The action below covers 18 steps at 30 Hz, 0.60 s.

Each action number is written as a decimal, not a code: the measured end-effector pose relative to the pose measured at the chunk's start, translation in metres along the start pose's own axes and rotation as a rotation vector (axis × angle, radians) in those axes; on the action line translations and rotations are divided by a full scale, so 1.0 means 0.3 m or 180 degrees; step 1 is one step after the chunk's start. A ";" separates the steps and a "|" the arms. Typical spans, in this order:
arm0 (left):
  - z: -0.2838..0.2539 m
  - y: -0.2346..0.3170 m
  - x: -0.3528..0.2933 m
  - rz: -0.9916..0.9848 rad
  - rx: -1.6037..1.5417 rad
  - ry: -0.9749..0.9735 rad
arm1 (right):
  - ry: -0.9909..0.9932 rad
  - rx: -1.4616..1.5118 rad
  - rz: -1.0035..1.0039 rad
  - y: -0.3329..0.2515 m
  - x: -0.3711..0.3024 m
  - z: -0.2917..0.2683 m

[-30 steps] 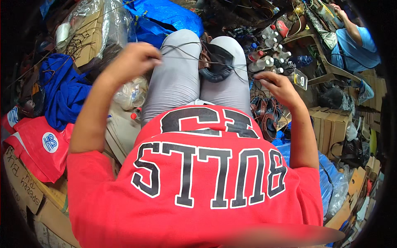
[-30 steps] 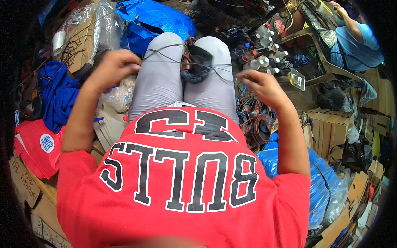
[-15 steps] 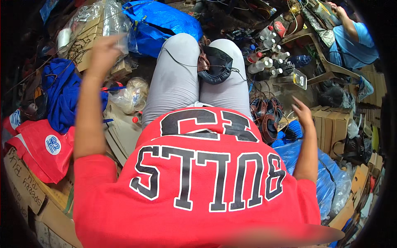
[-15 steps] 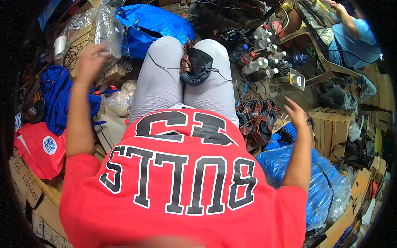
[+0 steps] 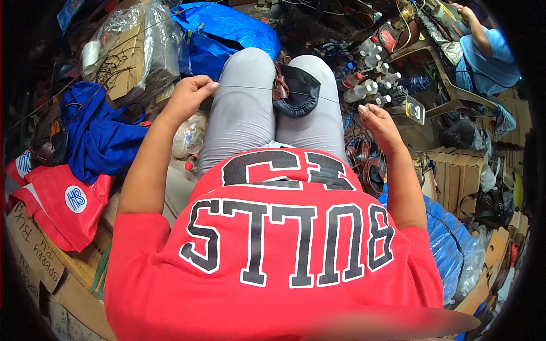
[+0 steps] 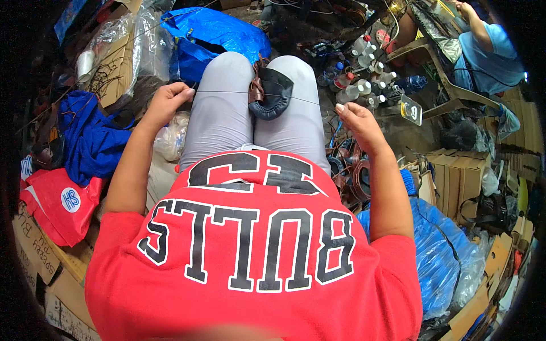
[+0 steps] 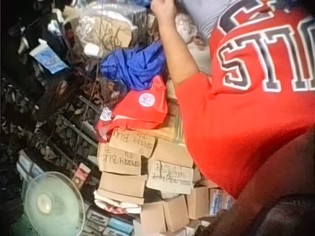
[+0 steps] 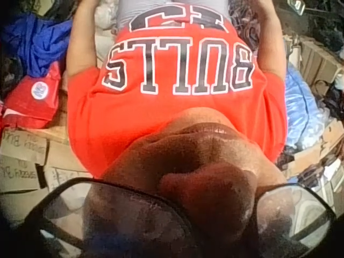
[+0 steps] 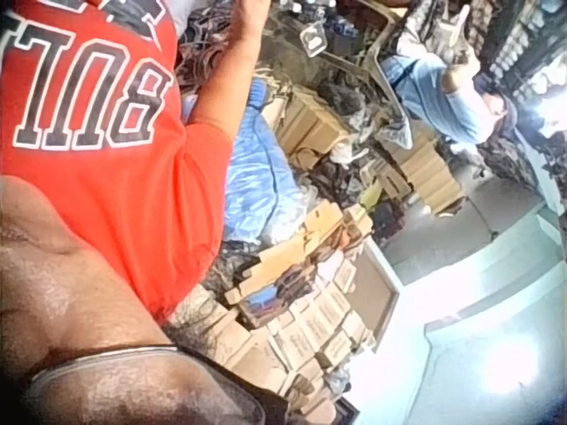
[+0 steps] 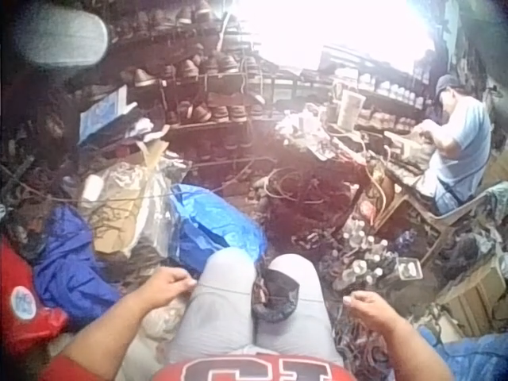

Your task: Hand-stitching or lacing a leather shoe component using a needle and thread.

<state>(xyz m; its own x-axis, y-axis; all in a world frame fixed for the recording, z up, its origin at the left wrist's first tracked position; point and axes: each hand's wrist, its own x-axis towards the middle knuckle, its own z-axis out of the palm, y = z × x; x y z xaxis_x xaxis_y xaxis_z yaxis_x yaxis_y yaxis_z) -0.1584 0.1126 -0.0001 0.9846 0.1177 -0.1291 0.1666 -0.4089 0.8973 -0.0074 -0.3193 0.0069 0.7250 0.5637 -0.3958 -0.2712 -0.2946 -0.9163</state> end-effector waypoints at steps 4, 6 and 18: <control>0.006 0.062 0.055 0.0572 0.0247 0.0908 | 0.0421 -0.0442 0.0144 -0.021 -0.008 -0.039; 0.077 0.159 0.102 0.1127 0.0728 0.0841 | 0.0539 -0.0850 0.0009 -0.065 0.016 -0.013; 0.376 0.279 0.320 0.1074 0.0412 -0.1643 | -0.0362 -0.1682 -0.1133 -0.197 0.176 0.150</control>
<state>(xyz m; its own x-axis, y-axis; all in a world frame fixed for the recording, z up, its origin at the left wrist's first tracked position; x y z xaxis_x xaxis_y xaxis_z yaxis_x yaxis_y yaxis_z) -0.0438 -0.0124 0.0149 0.8773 -0.4757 -0.0640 -0.1845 -0.4573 0.8700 0.0184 -0.2375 0.0375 0.6336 0.7667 -0.1037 0.3428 -0.3984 -0.8507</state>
